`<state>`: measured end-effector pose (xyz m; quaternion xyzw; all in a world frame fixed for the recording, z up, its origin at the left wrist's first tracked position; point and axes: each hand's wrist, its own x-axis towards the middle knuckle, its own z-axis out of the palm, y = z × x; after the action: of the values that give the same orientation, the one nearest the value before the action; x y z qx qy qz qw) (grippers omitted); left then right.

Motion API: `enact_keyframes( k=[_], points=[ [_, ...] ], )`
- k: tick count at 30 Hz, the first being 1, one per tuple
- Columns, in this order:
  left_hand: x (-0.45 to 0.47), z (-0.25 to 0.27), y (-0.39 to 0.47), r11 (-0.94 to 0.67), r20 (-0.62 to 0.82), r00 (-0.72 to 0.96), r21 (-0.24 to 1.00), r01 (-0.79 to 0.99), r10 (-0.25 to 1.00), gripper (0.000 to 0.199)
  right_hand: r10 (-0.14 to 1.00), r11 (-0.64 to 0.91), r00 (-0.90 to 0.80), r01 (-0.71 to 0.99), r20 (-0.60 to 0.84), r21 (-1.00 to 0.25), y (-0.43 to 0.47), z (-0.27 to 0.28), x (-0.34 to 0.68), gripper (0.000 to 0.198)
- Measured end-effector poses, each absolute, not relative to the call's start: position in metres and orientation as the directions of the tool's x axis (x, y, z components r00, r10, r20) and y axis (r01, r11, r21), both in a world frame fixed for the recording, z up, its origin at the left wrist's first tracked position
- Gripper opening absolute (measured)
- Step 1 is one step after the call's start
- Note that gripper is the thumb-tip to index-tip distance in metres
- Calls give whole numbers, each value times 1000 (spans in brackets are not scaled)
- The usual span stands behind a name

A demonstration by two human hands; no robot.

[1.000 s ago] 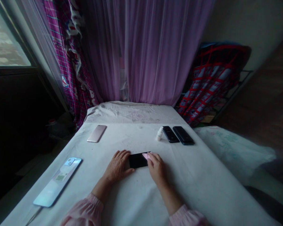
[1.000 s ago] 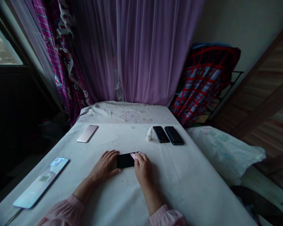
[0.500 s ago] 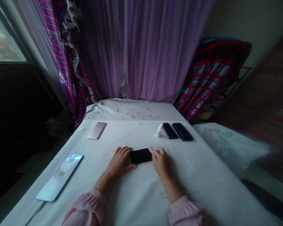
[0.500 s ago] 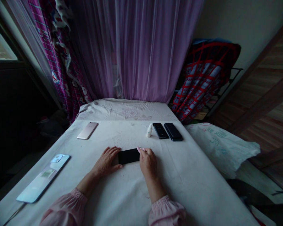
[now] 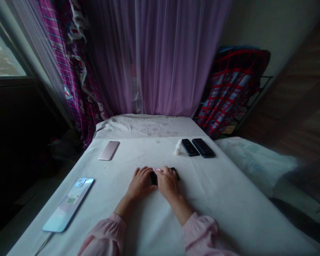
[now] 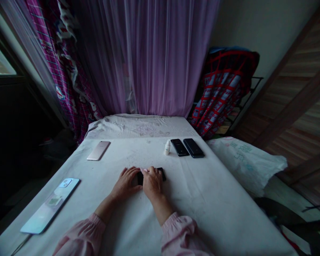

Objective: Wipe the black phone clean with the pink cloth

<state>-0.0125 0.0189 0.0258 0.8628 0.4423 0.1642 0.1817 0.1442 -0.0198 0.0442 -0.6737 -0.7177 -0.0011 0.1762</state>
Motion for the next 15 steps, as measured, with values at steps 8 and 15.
enact_keyframes(
  k=[8, 15],
  points=[
    [-14, 19, 21, -560, 155, 559, 460, 689, 815, 70, 960, 84, -8, 962, 281, -261, -24, 38, 160, 32],
    [-17, 19, 22, -580, 129, 595, 457, 674, 793, 72, 942, -137, 205, 958, 265, -252, -27, 38, 188, 33]
  ],
)
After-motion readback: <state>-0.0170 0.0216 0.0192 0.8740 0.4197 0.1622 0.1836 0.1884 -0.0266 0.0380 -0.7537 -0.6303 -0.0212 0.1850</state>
